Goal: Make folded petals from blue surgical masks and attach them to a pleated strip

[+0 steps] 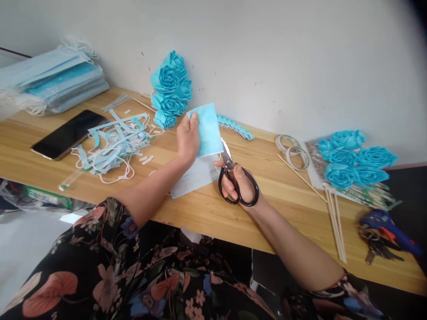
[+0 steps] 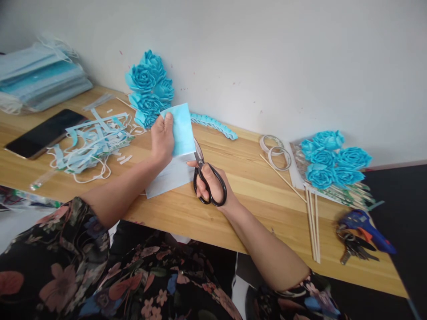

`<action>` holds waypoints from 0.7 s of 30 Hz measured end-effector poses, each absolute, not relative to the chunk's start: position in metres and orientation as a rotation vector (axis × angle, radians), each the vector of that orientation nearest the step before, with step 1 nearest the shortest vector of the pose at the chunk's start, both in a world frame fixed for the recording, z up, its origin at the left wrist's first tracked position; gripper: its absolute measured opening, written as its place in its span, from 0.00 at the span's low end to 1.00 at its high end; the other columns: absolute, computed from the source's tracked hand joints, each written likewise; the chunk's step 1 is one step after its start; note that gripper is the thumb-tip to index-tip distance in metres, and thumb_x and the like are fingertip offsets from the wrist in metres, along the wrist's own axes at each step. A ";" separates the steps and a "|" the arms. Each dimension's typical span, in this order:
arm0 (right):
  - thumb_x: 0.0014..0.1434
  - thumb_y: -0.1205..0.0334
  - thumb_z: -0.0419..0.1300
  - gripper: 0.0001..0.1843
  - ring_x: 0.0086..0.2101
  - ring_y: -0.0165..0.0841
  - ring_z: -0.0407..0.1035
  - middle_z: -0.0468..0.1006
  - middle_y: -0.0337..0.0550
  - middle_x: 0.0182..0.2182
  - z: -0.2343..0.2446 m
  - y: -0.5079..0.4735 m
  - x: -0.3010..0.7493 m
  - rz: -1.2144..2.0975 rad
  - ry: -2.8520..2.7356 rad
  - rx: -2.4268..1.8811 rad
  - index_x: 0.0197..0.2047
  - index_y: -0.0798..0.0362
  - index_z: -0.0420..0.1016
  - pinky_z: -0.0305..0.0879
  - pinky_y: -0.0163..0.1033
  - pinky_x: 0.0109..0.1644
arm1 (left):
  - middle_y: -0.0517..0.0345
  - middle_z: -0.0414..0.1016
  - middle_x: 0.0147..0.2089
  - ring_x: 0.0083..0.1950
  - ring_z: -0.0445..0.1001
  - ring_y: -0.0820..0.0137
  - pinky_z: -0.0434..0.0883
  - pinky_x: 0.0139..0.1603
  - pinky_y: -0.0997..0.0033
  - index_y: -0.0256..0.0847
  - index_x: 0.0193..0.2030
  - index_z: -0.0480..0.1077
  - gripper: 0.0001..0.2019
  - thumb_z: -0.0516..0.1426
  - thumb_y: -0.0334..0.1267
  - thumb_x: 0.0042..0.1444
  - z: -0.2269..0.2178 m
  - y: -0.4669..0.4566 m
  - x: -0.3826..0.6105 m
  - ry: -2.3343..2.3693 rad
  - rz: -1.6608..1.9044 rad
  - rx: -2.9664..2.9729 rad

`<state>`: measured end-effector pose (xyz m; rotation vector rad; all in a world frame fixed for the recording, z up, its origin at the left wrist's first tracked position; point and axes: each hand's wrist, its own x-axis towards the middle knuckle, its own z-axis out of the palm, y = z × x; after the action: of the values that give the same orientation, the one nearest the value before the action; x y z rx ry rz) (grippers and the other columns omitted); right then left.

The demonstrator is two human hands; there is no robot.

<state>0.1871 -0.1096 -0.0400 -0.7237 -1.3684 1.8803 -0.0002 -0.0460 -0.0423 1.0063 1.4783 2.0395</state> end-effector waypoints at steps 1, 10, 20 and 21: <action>0.60 0.33 0.55 0.33 0.12 0.21 0.50 0.60 0.27 0.15 -0.041 -0.109 0.187 1.911 -1.359 -0.716 0.49 0.55 0.76 0.68 0.32 0.23 | 0.61 0.64 0.29 0.39 0.69 0.70 0.68 0.43 0.71 0.40 0.29 0.63 0.19 0.56 0.52 0.63 -0.043 -0.046 0.000 1.476 2.046 1.019; 0.56 0.26 0.52 0.41 0.19 0.25 0.61 0.69 0.33 0.23 -0.032 -0.106 0.190 2.147 -1.383 -0.541 0.54 0.53 0.74 0.77 0.46 0.42 | 0.61 0.62 0.28 0.36 0.68 0.70 0.67 0.40 0.71 0.41 0.27 0.62 0.22 0.55 0.57 0.62 -0.050 -0.045 0.001 1.452 2.058 1.077; 0.56 0.27 0.54 0.38 0.19 0.24 0.59 0.70 0.34 0.24 -0.034 -0.105 0.191 2.141 -1.351 -0.575 0.52 0.53 0.73 0.77 0.46 0.41 | 0.59 0.71 0.33 0.42 0.71 0.67 0.69 0.46 0.69 0.40 0.34 0.69 0.16 0.54 0.51 0.65 -0.043 -0.053 0.009 1.469 1.968 1.277; 0.56 0.27 0.54 0.38 0.19 0.25 0.59 0.70 0.33 0.24 -0.034 -0.104 0.191 2.139 -1.339 -0.582 0.52 0.53 0.73 0.77 0.46 0.41 | 0.59 0.71 0.33 0.41 0.71 0.68 0.69 0.46 0.69 0.40 0.34 0.69 0.16 0.54 0.51 0.65 -0.043 -0.054 0.009 1.471 1.965 1.289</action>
<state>0.1906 -0.1043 -0.0339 -0.5822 -1.3388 2.1385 0.0089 -0.0537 -0.0433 1.2887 1.4708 1.9653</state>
